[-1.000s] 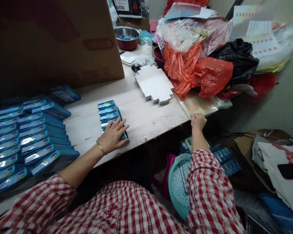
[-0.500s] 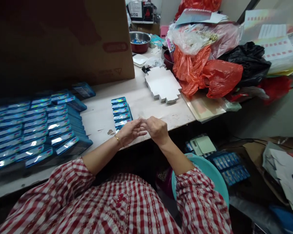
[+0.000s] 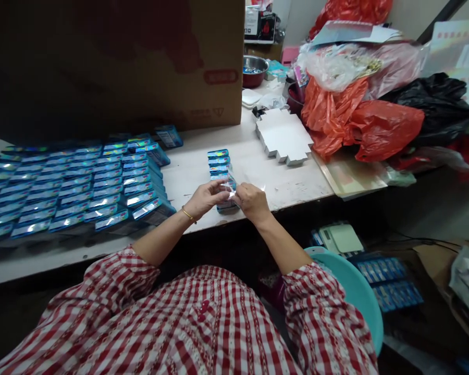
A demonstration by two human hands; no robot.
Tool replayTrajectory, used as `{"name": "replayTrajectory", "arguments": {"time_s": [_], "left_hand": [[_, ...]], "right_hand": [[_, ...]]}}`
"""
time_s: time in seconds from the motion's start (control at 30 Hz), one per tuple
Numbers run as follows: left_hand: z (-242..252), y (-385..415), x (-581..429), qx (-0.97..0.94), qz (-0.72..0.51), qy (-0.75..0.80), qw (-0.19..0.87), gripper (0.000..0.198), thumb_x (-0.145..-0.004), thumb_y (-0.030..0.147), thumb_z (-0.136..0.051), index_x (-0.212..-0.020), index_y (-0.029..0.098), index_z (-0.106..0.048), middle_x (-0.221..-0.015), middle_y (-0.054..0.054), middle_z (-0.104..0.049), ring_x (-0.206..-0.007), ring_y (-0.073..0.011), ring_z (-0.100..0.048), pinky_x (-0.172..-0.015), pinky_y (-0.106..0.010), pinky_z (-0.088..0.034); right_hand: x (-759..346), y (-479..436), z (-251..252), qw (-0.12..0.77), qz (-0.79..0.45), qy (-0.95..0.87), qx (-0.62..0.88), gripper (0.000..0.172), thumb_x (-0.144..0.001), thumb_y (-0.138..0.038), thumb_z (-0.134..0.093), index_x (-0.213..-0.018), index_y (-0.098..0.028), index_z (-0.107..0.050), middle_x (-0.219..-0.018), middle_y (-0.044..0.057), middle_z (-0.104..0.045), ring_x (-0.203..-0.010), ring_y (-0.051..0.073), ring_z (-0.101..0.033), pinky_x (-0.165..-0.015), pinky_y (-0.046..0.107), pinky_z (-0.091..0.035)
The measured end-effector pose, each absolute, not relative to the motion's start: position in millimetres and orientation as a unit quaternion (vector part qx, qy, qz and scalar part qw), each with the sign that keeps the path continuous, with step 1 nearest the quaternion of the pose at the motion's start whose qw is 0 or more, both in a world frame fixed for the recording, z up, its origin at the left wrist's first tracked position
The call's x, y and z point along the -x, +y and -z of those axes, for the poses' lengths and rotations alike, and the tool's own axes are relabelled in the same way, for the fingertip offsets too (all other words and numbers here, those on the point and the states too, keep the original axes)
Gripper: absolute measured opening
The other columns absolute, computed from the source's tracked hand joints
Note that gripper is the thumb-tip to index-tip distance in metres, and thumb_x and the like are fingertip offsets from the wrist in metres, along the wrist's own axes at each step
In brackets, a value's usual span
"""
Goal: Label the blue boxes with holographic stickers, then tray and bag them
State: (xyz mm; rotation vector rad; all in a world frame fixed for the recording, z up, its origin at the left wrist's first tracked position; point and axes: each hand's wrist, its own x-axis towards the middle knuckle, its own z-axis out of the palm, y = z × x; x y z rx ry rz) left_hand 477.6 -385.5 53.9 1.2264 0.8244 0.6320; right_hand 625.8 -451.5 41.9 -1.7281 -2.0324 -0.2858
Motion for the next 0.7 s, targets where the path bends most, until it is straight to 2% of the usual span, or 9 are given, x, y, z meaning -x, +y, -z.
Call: {"name": "replayTrajectory", "arguments": {"time_s": [0.1, 0.23, 0.3, 0.37, 0.47, 0.57, 0.63, 0.7], "left_hand": [[-47.6, -382.1, -466.7, -0.649, -0.316, 0.323, 0.613, 0.067, -0.062, 0.034, -0.077, -0.122, 0.016, -0.053, -0.077, -0.001, -0.065, -0.062, -0.0098, -0.058, -0.06, -0.021, -0.046], [-46.3, -378.9, -451.6, -0.749, -0.334, 0.282, 0.498, 0.048, -0.078, 0.034, -0.062, -0.122, 0.018, -0.055, -0.07, 0.002, -0.062, -0.057, -0.0076, -0.052, -0.058, -0.019, -0.042], [-46.8, -379.9, -443.3, -0.798, -0.332, 0.293, 0.408, 0.039, -0.081, 0.031, -0.057, -0.118, 0.02, -0.057, -0.072, 0.002, -0.062, -0.057, -0.0073, -0.051, -0.06, -0.02, -0.042], [-47.6, -382.4, -435.8, -0.84, -0.316, 0.336, 0.287, 0.034, -0.081, 0.025, -0.054, -0.114, 0.021, -0.059, -0.079, 0.0, -0.064, -0.061, -0.0091, -0.053, -0.066, -0.022, -0.045], [-51.1, -386.0, -429.7, -0.865, -0.291, 0.386, 0.13, 0.031, -0.079, 0.021, -0.051, -0.109, 0.019, -0.06, -0.099, -0.007, -0.064, -0.082, -0.0164, -0.059, -0.077, -0.029, -0.047], [-58.0, -385.8, -431.3, -0.893, -0.279, 0.348, 0.056, 0.034, -0.082, 0.02, -0.046, -0.116, 0.018, -0.055, -0.115, -0.011, -0.059, -0.097, -0.0198, -0.057, -0.084, -0.032, -0.045], [-62.2, -383.5, -435.2, -0.911, -0.253, 0.322, 0.043, 0.032, -0.086, 0.02, -0.041, -0.115, 0.019, -0.055, -0.11, -0.01, -0.061, -0.093, -0.0186, -0.058, -0.08, -0.03, -0.046], [-65.2, -380.7, -439.1, -0.913, -0.229, 0.333, 0.053, 0.024, -0.089, 0.024, -0.041, -0.102, 0.019, -0.061, -0.094, -0.008, -0.064, -0.083, -0.0174, -0.059, -0.073, -0.028, -0.046]], "right_hand": [[-620.3, -443.2, -47.7, 0.238, 0.037, -0.757, 0.608, 0.038, -0.088, -0.043, -0.049, -0.061, -0.016, -0.055, -0.061, 0.002, -0.055, -0.058, 0.012, -0.044, -0.055, 0.025, -0.024], [-619.1, -436.0, -57.7, 0.285, -0.101, -0.749, 0.589, 0.041, -0.086, -0.043, -0.051, -0.056, -0.016, -0.053, -0.054, -0.002, -0.05, -0.053, 0.009, -0.04, -0.053, 0.022, -0.025], [-617.1, -434.3, -64.7, 0.283, -0.13, -0.743, 0.592, 0.038, -0.088, -0.039, -0.05, -0.058, -0.016, -0.055, -0.055, -0.003, -0.051, -0.053, 0.008, -0.042, -0.054, 0.021, -0.026], [-609.8, -434.4, -73.9, 0.24, -0.08, -0.742, 0.621, 0.031, -0.088, -0.033, -0.051, -0.064, -0.015, -0.059, -0.061, -0.001, -0.057, -0.057, 0.009, -0.046, -0.055, 0.023, -0.026], [-588.5, -438.1, -90.5, 0.118, 0.036, -0.772, 0.623, 0.02, -0.087, -0.019, -0.05, -0.073, -0.014, -0.063, -0.072, 0.005, -0.063, -0.063, 0.013, -0.05, -0.057, 0.026, -0.024], [-567.9, -445.0, -105.7, 0.038, 0.088, -0.808, 0.582, 0.025, -0.086, -0.008, -0.041, -0.077, -0.012, -0.064, -0.074, 0.01, -0.065, -0.067, 0.016, -0.052, -0.058, 0.029, -0.025], [-561.9, -451.5, -111.7, 0.019, 0.103, -0.807, 0.581, 0.027, -0.086, -0.006, -0.038, -0.079, -0.012, -0.064, -0.075, 0.011, -0.064, -0.068, 0.017, -0.052, -0.059, 0.03, -0.025], [-562.5, -460.3, -112.6, 0.012, 0.11, -0.79, 0.603, 0.027, -0.086, -0.007, -0.037, -0.08, -0.012, -0.063, -0.075, 0.011, -0.064, -0.068, 0.017, -0.052, -0.059, 0.03, -0.025]]}}
